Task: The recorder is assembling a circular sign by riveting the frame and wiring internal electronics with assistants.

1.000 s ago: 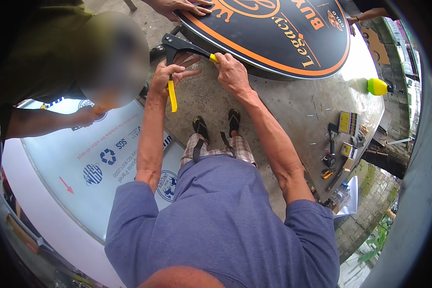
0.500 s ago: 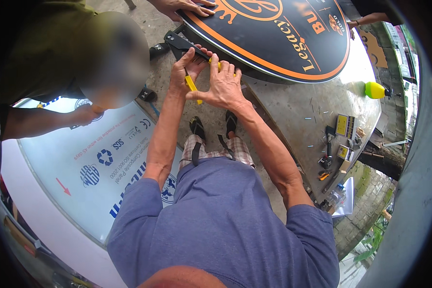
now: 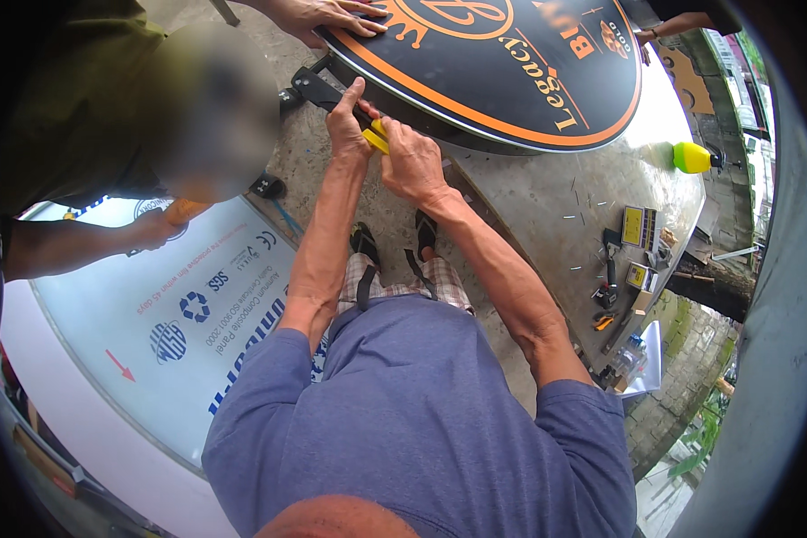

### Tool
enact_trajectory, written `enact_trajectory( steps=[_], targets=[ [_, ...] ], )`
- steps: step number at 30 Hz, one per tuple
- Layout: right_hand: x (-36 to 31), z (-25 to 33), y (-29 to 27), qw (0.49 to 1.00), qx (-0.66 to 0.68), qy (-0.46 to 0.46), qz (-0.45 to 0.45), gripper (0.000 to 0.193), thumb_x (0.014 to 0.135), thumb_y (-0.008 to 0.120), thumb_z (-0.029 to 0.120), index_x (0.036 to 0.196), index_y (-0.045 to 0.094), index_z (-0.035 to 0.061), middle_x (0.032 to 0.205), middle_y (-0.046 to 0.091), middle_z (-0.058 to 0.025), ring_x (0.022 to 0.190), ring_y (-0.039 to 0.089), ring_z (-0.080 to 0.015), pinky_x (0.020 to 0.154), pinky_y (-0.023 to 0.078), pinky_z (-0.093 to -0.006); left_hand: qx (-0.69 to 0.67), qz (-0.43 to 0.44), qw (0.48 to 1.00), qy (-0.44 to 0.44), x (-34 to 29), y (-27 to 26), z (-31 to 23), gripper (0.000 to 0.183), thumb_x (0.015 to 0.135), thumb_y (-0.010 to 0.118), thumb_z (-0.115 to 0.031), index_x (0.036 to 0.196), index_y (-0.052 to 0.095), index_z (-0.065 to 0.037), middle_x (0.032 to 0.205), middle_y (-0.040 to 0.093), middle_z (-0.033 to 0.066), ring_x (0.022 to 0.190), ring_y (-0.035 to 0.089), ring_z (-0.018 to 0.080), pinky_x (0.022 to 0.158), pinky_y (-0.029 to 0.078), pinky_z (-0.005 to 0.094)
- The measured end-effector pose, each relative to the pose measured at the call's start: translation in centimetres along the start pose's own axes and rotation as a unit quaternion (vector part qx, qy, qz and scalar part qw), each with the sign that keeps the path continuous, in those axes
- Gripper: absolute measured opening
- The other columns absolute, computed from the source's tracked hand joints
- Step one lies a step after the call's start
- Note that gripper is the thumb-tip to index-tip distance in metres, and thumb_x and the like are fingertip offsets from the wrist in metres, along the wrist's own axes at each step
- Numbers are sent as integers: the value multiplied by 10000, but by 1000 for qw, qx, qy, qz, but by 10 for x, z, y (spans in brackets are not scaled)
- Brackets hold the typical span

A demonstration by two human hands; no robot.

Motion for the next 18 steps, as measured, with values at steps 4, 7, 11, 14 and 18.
enact_trajectory(
  steps=[4,7,11,14,18],
  targets=[
    [-2,-3,3,1000,19,2,0,486,752,691,47,1208,537,-17,1010,655,-215,898,666,-387,775,550,-441,21,-16,999,25,3,1,1,136,815,728,-106,780,599,-77,591,528,8,456,529,128,441,478,261],
    [-12,1,5,999,36,-25,-19,394,759,635,24,1135,522,-11,933,648,-228,865,665,-390,746,539,-457,7,2,999,33,-7,-8,2,147,816,725,-106,757,592,-79,595,532,9,458,537,131,451,482,265],
    [-46,4,13,998,68,-7,2,481,732,696,5,1180,520,-7,1021,658,-215,911,666,-397,752,557,-437,20,-36,999,33,-40,-35,9,204,830,731,-145,716,571,-93,592,539,10,464,550,140,480,477,269],
    [-93,2,14,992,124,32,6,491,720,704,8,1171,511,-4,990,652,-230,897,664,-409,735,546,-437,100,-18,995,19,-79,-48,29,223,858,736,-176,731,570,-100,607,548,13,499,558,134,516,474,276],
    [-176,-29,-7,955,218,200,-7,496,739,739,94,1172,519,-5,1021,662,-256,922,682,-395,799,556,-421,284,141,946,-63,-130,-24,83,254,880,723,-261,729,595,-101,650,598,16,570,587,117,567,459,269]
  ],
)
Point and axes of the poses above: each hand's wrist, its own x-axis towards the middle knuckle, its own y-axis out of the palm, z = x × y, the point moved 5 cm from there along x, towards the middle knuckle
